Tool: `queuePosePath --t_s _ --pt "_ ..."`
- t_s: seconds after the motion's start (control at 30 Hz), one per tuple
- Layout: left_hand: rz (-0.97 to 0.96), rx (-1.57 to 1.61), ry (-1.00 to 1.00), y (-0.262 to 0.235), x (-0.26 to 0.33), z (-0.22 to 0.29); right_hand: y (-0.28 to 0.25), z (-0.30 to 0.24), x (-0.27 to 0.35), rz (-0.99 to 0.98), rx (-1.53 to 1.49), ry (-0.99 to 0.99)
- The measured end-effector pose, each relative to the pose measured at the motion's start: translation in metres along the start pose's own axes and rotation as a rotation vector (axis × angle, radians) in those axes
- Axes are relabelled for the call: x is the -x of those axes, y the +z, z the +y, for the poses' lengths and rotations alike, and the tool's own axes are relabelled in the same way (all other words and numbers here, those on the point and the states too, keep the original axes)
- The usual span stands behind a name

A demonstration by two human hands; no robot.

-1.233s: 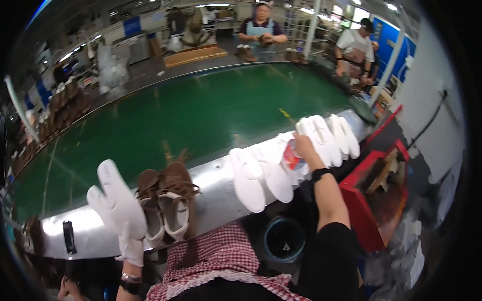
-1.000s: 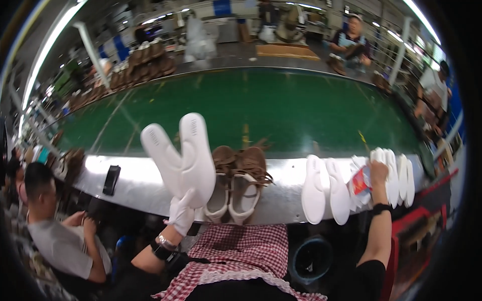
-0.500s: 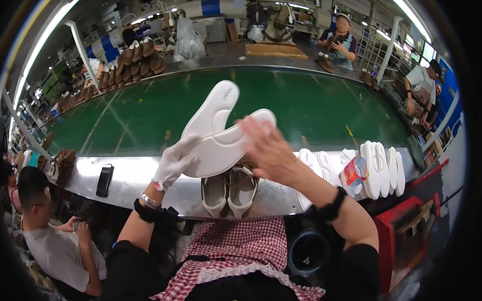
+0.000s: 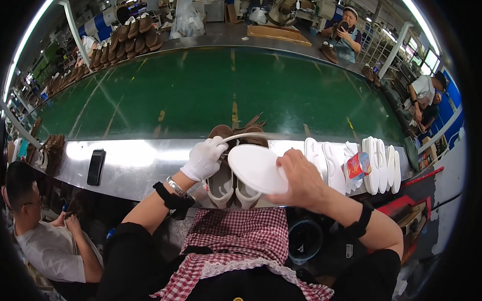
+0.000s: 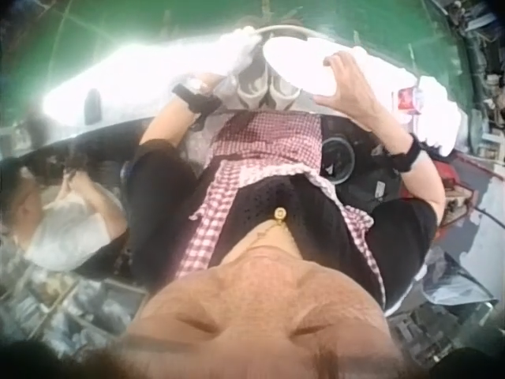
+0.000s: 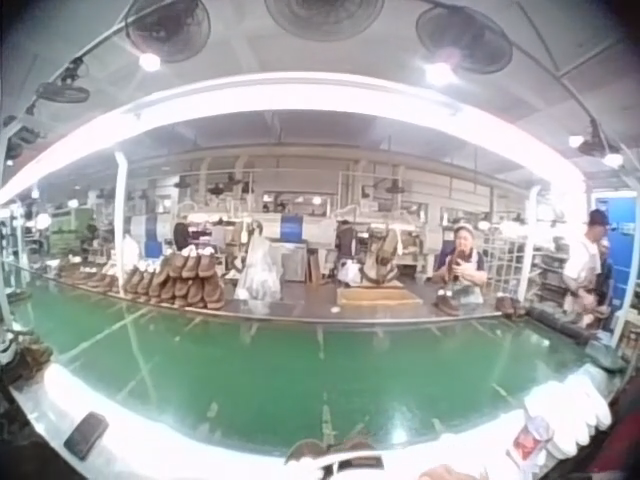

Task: Inserting white foam insoles into brown leather shoes at a factory assembly line.

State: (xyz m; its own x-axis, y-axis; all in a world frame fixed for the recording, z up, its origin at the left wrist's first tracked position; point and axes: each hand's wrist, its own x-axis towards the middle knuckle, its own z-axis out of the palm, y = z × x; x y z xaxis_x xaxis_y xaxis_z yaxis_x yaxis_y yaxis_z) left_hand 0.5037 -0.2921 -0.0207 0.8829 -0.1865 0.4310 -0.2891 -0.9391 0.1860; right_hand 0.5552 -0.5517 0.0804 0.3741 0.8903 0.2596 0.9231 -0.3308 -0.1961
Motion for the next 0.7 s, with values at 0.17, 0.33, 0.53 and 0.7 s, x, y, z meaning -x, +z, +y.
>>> queuePosePath --t_s 0.17,0.33,0.53,0.7 --pt "-0.028 -0.222 -0.377 -0.021 0.019 0.02 0.001 -0.047 -0.009 -0.103 -0.029 -0.128" --pt "-0.045 -0.133 -0.565 -0.031 0.032 0.013 0.02 -0.067 -0.038 -0.26 0.105 -0.341" --pt "-0.071 0.049 -0.476 -0.017 0.031 -0.015 0.089 -0.081 -0.065 -0.506 0.202 -0.129" --pt "-0.066 0.118 -0.493 -0.017 0.035 -0.021 0.089 -0.073 -0.027 -0.275 0.071 0.083"
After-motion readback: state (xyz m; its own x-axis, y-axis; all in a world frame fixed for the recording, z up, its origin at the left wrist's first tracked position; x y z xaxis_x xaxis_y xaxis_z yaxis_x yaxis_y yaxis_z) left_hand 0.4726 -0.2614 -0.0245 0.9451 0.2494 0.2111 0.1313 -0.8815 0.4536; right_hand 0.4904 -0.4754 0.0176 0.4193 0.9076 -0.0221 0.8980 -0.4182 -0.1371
